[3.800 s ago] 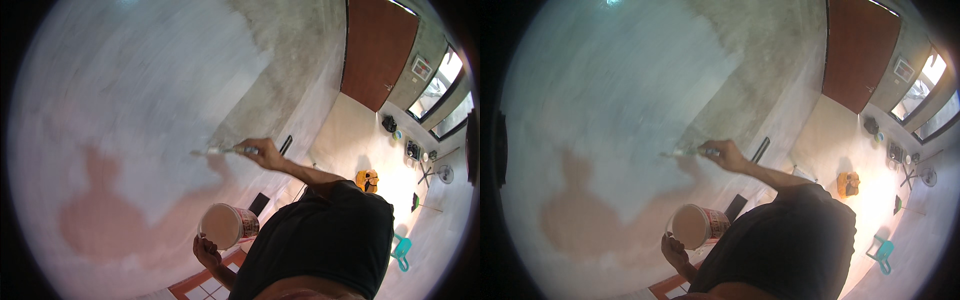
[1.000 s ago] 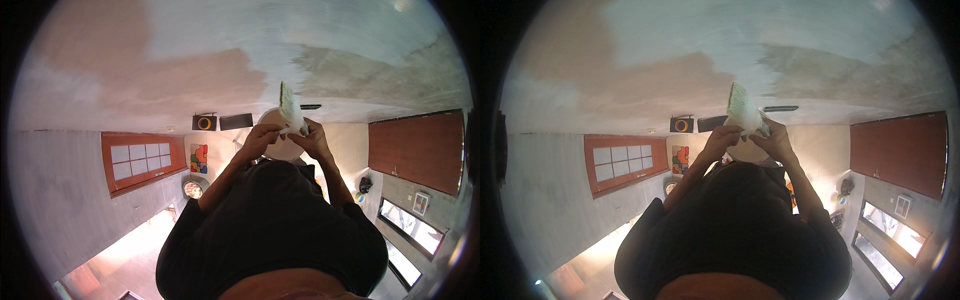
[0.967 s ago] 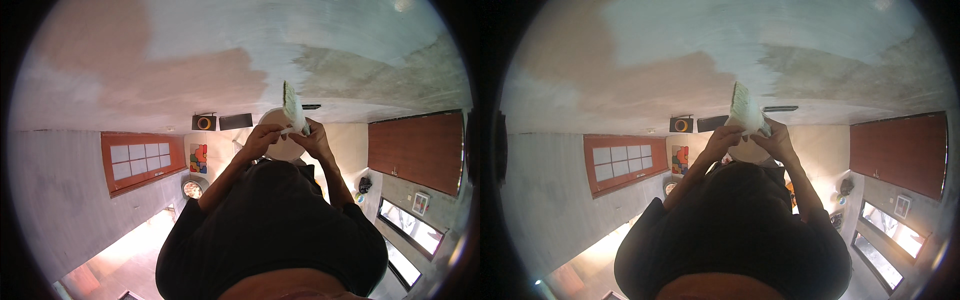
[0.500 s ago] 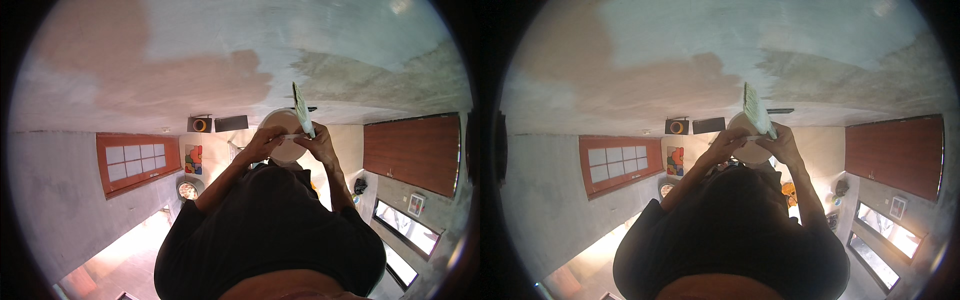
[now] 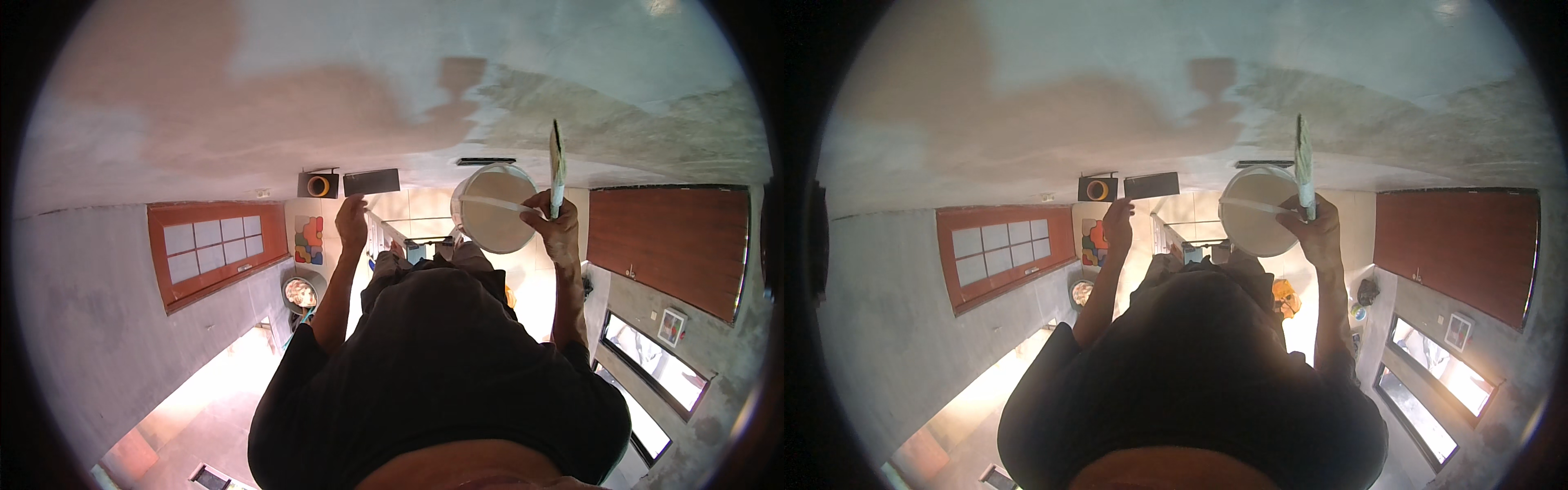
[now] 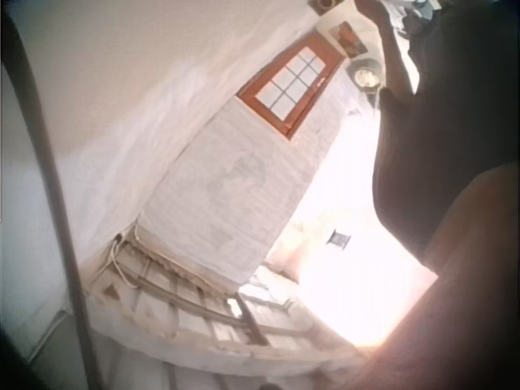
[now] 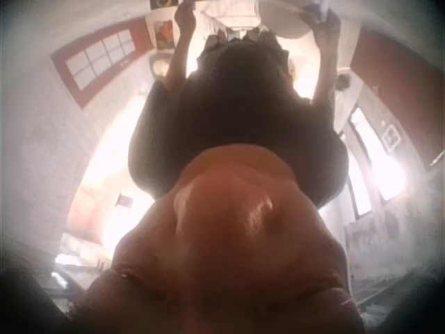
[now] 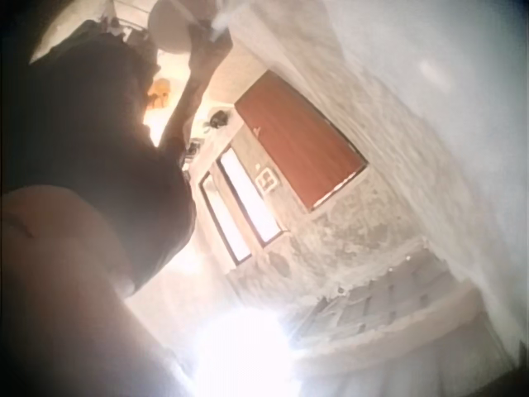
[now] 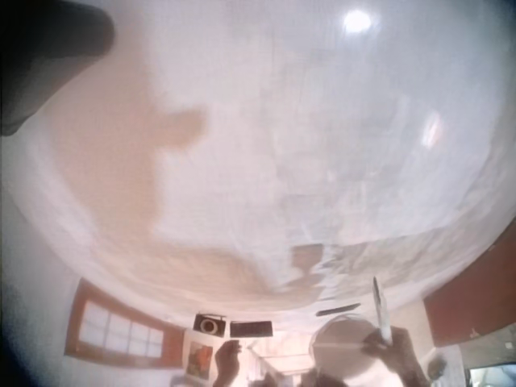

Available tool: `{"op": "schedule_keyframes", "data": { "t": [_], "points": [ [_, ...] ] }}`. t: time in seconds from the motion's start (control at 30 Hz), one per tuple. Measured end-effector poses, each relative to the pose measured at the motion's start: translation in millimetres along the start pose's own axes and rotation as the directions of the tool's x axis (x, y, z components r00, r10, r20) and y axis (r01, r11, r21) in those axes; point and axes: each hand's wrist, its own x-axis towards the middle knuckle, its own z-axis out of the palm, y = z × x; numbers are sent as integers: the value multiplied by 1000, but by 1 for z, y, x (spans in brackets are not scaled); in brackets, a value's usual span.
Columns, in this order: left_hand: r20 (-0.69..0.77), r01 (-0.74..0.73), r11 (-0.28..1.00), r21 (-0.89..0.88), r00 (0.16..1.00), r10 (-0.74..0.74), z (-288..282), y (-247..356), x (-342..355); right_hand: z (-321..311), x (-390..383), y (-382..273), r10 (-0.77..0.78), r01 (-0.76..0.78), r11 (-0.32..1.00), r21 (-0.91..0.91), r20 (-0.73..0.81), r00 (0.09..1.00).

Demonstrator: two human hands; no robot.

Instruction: The person paints a ceiling using a paintbrush and a bucket of white paint. They repeatedly dip the brush into the bucket and apply paint to the ceiling surface in broad strokes.

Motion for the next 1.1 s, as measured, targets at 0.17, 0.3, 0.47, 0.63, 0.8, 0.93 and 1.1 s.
{"op": "schedule_keyframes", "data": {
  "t": [0.17, 0.3, 0.47, 0.63, 0.8, 0.93, 1.1],
  "points": [
    [-86, 323, 911, 258, 946, -312, -32, -75, -33, -9, -3, 8, 12, -14, 999, -35, -67, 998],
    [-108, 428, 786, 445, 898, -427, -45, -99, -55, -14, -3, 19, 5, -9, 999, -39, -110, 994],
    [-63, 414, 745, 523, 891, -450, -47, -130, -71, -16, -3, 20, -1, -15, 996, -83, -189, 982],
    [-85, 447, 749, 489, 879, -469, -37, -132, -72, -20, -3, 35, 25, -29, 999, -18, -194, 981],
    [-121, 475, 760, 443, 872, -474, -37, -155, -70, -15, -3, 46, 23, -19, 1000, 19, -231, 973],
    [-104, 435, 795, 422, 895, -435, -32, -150, -59, -21, -5, 61, 68, -69, 998, 8, -252, 965],
    [-20, 382, 808, 448, 908, -418, -17, -147, -52, -17, -5, 57, 57, -62, 998, -1, -349, 935]
  ]
}}
